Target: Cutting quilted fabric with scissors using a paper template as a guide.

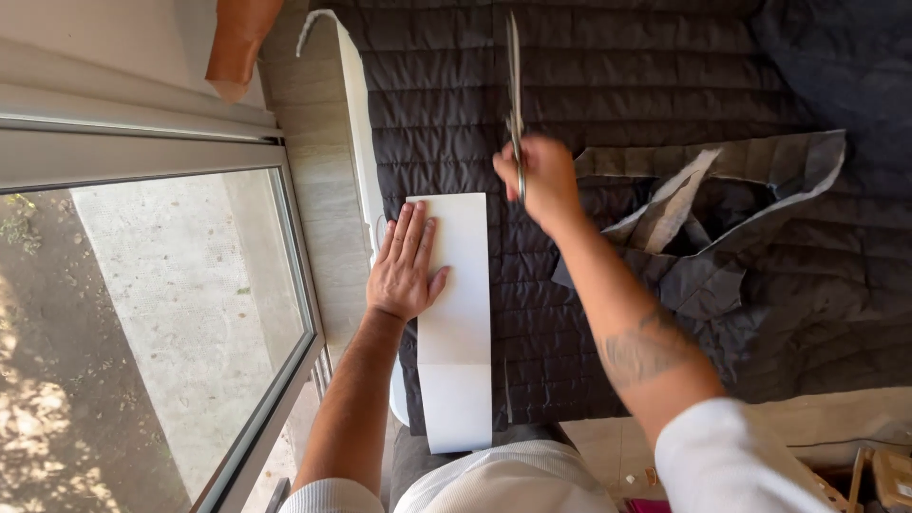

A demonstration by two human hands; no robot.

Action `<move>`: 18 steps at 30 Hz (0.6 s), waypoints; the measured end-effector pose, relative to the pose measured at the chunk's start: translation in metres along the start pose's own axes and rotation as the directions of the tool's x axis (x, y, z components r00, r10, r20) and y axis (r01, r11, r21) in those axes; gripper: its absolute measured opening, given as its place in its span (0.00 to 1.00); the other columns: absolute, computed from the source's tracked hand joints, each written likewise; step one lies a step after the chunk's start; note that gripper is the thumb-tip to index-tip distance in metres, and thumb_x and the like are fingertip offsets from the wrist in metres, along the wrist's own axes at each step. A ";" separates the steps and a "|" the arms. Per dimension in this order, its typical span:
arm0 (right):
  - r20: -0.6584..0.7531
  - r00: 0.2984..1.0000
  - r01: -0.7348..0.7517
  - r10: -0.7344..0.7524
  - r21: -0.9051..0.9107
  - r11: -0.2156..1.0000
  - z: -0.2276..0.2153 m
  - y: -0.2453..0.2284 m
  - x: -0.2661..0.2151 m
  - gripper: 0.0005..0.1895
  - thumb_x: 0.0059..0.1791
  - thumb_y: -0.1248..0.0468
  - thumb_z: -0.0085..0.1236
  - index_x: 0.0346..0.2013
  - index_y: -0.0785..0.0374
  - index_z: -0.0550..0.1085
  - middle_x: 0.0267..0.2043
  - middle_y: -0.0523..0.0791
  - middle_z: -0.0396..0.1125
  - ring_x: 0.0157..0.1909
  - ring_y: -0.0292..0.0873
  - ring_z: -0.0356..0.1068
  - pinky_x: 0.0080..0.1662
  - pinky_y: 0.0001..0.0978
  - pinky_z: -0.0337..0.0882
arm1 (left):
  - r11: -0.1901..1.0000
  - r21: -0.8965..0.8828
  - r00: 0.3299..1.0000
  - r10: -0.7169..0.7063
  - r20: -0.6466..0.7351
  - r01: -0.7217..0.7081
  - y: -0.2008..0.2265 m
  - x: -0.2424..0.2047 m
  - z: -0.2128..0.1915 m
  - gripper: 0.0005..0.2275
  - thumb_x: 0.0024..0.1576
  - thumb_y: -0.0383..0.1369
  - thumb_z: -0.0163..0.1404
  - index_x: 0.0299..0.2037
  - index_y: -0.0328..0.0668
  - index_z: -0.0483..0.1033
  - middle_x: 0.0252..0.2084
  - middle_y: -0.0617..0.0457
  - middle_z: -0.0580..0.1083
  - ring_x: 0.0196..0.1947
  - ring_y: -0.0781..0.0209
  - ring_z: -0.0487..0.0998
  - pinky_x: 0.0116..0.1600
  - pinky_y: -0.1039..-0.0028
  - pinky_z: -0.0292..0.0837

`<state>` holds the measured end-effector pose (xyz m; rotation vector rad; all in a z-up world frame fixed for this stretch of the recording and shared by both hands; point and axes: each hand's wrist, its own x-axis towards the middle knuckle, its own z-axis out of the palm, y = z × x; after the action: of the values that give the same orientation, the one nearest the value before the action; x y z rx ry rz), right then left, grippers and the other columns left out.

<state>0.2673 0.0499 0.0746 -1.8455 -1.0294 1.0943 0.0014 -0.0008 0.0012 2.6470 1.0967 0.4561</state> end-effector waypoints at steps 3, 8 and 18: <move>-0.217 0.942 0.196 -0.255 -0.261 0.945 0.004 0.043 -0.069 0.13 0.43 0.61 0.68 0.35 0.67 0.77 0.22 0.51 0.70 0.26 0.53 0.73 0.31 0.40 0.70 | 1.000 0.002 1.000 0.009 -0.024 -0.009 0.000 0.001 0.002 0.33 0.64 0.52 0.33 0.74 0.37 0.56 0.79 0.39 0.50 0.78 0.43 0.48 0.78 0.56 0.45; -0.281 0.866 0.193 -0.414 -0.577 0.794 0.018 0.056 -0.171 0.17 0.45 0.56 0.64 0.41 0.62 0.74 0.30 0.49 0.72 0.34 0.56 0.74 0.40 0.47 0.73 | 1.000 0.018 0.998 0.019 -0.061 -0.018 0.002 -0.001 0.002 0.32 0.64 0.51 0.32 0.73 0.36 0.57 0.79 0.39 0.50 0.78 0.44 0.49 0.78 0.56 0.45; -0.192 0.880 0.080 -0.435 -0.842 0.533 0.041 0.090 -0.256 0.28 0.40 0.56 0.64 0.53 0.62 0.74 0.38 0.46 0.75 0.40 0.46 0.76 0.50 0.40 0.69 | 0.998 0.052 0.994 -0.035 0.099 0.030 0.004 -0.010 -0.001 0.34 0.64 0.51 0.37 0.76 0.35 0.51 0.80 0.40 0.43 0.80 0.44 0.40 0.80 0.55 0.36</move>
<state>0.1734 -0.2080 0.0617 -2.3471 -1.6732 -0.0427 -0.0030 -0.0107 0.0019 2.6590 1.1332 0.2895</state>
